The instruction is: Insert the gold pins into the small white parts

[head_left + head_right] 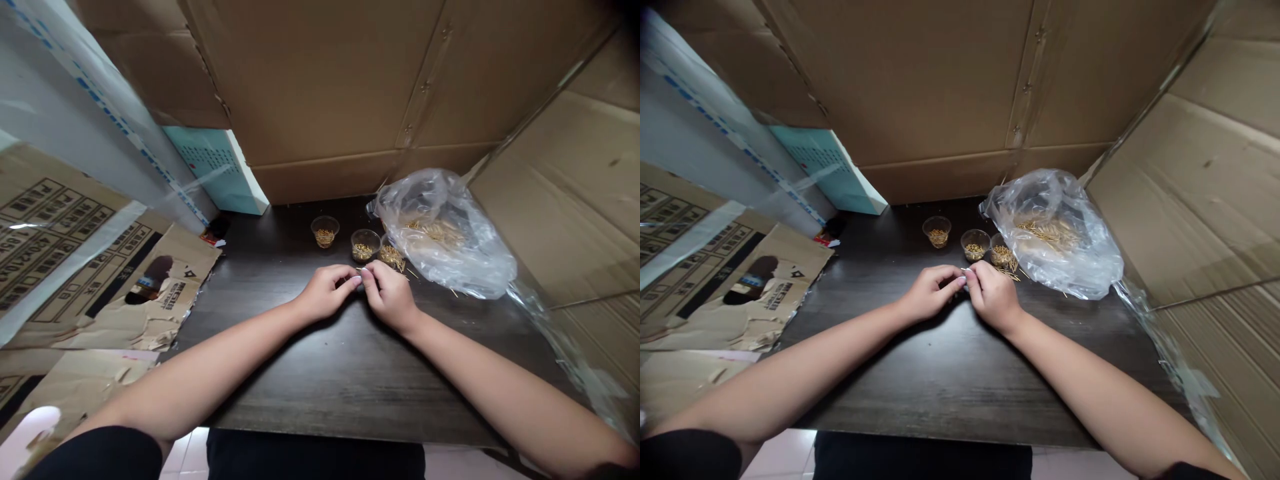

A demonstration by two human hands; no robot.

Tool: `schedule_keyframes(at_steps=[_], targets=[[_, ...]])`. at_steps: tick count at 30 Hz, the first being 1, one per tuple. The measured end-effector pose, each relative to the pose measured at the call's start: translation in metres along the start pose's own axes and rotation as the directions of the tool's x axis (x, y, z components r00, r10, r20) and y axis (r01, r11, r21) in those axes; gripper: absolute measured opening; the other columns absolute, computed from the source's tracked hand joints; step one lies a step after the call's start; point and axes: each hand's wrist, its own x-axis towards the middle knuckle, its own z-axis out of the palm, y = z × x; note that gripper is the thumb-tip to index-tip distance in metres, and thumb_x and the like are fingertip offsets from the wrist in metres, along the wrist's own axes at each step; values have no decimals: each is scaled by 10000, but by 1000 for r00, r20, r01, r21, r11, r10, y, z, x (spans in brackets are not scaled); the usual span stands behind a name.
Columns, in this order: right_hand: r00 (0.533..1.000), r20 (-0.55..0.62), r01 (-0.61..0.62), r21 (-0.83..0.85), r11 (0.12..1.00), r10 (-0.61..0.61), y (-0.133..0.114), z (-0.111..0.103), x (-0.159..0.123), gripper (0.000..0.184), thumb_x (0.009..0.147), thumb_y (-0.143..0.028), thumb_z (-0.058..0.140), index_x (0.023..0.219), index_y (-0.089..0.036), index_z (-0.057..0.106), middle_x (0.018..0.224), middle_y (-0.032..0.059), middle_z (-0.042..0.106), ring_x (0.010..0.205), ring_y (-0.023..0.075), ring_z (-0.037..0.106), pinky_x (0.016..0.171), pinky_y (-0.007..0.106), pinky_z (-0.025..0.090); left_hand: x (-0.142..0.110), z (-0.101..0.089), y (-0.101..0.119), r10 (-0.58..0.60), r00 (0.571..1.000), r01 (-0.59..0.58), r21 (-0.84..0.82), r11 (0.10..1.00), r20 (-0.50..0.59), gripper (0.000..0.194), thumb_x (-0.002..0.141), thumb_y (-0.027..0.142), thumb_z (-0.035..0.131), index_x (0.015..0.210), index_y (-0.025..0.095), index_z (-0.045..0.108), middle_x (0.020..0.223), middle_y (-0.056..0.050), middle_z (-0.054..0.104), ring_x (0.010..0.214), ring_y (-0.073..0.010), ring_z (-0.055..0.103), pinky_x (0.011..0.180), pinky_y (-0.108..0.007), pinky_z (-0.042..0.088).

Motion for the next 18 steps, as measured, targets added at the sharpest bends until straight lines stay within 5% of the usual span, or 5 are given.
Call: schedule_keyframes(at_steps=[8,12,18], targets=[[986,109,-149,254,956,125,-1,-1,4,323,999,-463,489,792,-217,525,666,16,573,622,178,543,611,299,425,-4,-3,3,-91,994,100,-130,986,68,364,936,466,563,807,134,635,631,12,561,517,-93,477,516,-205,371],[936,303,-307,441,843,182,9,-5,6,387,1000,-540,462,762,-234,462,485,-65,456,409,136,448,448,262,389,-4,-10,3,-121,985,143,-192,971,122,414,913,538,566,833,134,607,620,20,553,460,-78,467,454,-190,366],[848,497,-478,571,668,181,20,-11,6,416,911,-543,623,699,-216,479,501,-74,451,400,97,422,418,231,371,-3,-9,-2,-126,978,165,-244,956,168,429,874,556,633,865,128,631,671,-2,595,490,-73,497,462,-178,391]])
